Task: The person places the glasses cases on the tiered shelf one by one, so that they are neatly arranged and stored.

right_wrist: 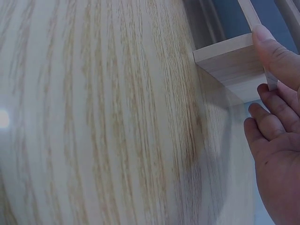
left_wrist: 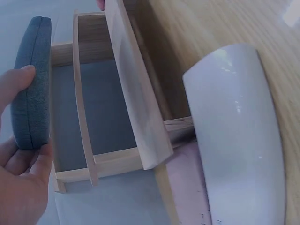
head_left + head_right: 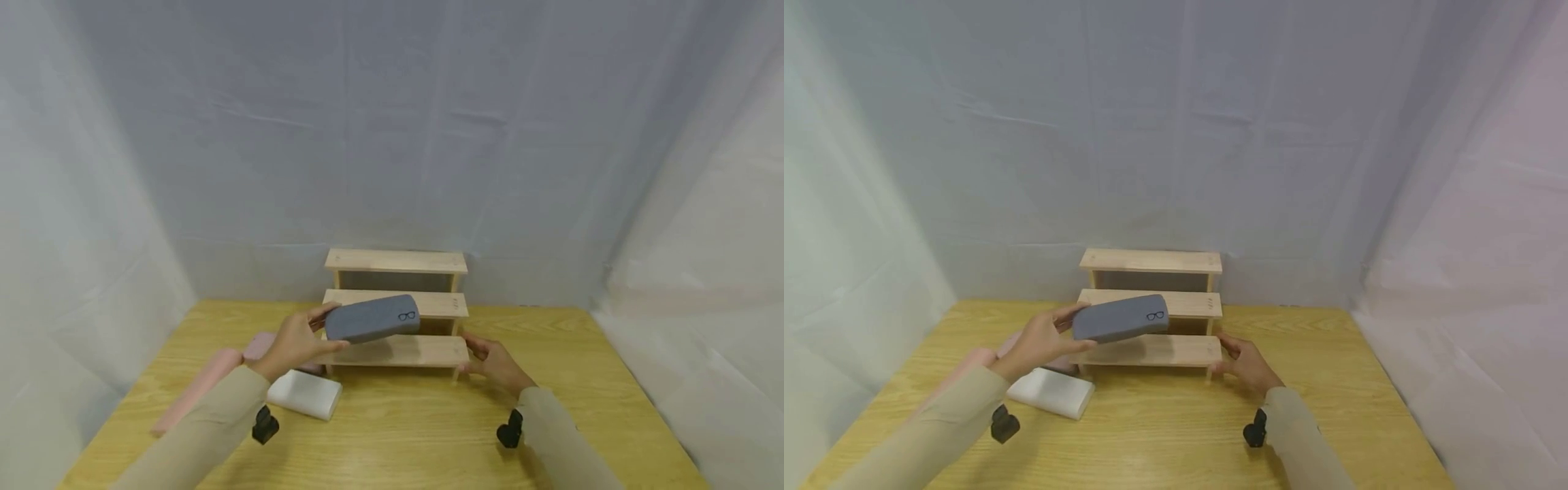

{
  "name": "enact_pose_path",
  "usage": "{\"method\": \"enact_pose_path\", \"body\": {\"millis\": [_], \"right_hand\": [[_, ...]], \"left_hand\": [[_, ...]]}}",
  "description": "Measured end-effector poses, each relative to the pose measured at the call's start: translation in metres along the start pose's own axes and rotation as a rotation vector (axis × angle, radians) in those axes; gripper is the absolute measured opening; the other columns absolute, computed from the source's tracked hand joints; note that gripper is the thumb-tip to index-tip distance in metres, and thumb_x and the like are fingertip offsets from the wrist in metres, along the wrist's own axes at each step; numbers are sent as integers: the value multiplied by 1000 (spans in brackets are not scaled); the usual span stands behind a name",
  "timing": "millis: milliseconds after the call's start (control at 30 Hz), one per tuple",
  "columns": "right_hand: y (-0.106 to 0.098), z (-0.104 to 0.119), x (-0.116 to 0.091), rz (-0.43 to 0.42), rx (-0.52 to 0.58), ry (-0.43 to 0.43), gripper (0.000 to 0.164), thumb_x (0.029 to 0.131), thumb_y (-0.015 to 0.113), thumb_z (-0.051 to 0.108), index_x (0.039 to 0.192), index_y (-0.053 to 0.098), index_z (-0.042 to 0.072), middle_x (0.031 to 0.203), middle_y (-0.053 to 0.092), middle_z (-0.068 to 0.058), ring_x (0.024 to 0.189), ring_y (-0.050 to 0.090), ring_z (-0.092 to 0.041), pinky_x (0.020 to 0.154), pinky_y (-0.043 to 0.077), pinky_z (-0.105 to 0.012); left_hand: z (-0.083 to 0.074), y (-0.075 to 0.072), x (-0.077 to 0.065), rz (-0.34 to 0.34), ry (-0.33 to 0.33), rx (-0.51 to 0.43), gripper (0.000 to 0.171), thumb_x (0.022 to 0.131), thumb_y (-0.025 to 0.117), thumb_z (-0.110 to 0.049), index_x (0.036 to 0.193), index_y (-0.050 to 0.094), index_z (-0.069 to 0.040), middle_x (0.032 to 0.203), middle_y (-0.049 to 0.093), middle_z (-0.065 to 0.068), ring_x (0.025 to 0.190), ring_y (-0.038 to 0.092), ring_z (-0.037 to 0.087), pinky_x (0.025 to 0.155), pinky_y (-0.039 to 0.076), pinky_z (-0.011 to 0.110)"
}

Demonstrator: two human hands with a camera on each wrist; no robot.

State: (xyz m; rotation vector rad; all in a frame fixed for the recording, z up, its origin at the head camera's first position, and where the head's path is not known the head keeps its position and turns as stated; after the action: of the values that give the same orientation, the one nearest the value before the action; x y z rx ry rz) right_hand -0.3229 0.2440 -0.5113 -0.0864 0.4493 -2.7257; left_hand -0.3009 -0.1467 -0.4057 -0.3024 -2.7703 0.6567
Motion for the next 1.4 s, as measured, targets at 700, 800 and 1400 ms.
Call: {"method": "enact_pose_path", "body": {"millis": [700, 800, 1400], "right_hand": [[1, 1, -2, -9, 12, 42, 84, 83, 75, 19, 151, 28, 4, 156, 24, -13, 143, 23, -31, 111, 33, -47], [2, 2, -3, -9, 16, 37, 85, 83, 76, 20, 151, 27, 4, 156, 24, -12, 143, 23, -30, 111, 33, -46], [3, 3, -5, -21, 15, 48, 85, 82, 77, 20, 151, 28, 4, 156, 25, -13, 143, 24, -31, 111, 32, -47]], "left_hand": [[-35, 14, 63, -31, 41, -59, 70, 71, 86, -10, 134, 56, -5, 129, 58, 18, 113, 60, 30, 91, 53, 36], [-37, 16, 71, -51, 39, 11, 70, 72, 86, -14, 134, 56, -6, 124, 62, 16, 102, 63, 27, 81, 55, 33], [-48, 28, 104, -74, 2, 156, 73, 76, 83, -21, 139, 50, -5, 108, 61, 16, 82, 52, 22, 72, 46, 35]]}}
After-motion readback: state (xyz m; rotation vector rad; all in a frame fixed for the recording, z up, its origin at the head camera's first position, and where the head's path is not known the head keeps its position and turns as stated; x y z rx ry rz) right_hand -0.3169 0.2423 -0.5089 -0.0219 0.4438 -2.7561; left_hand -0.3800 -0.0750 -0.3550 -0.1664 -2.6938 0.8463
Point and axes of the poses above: each hand's wrist, its own x-axis towards the middle knuckle, its own y-axis out of the palm, z = x × y, the point moved 2 cm from there along x, towards the middle knuckle
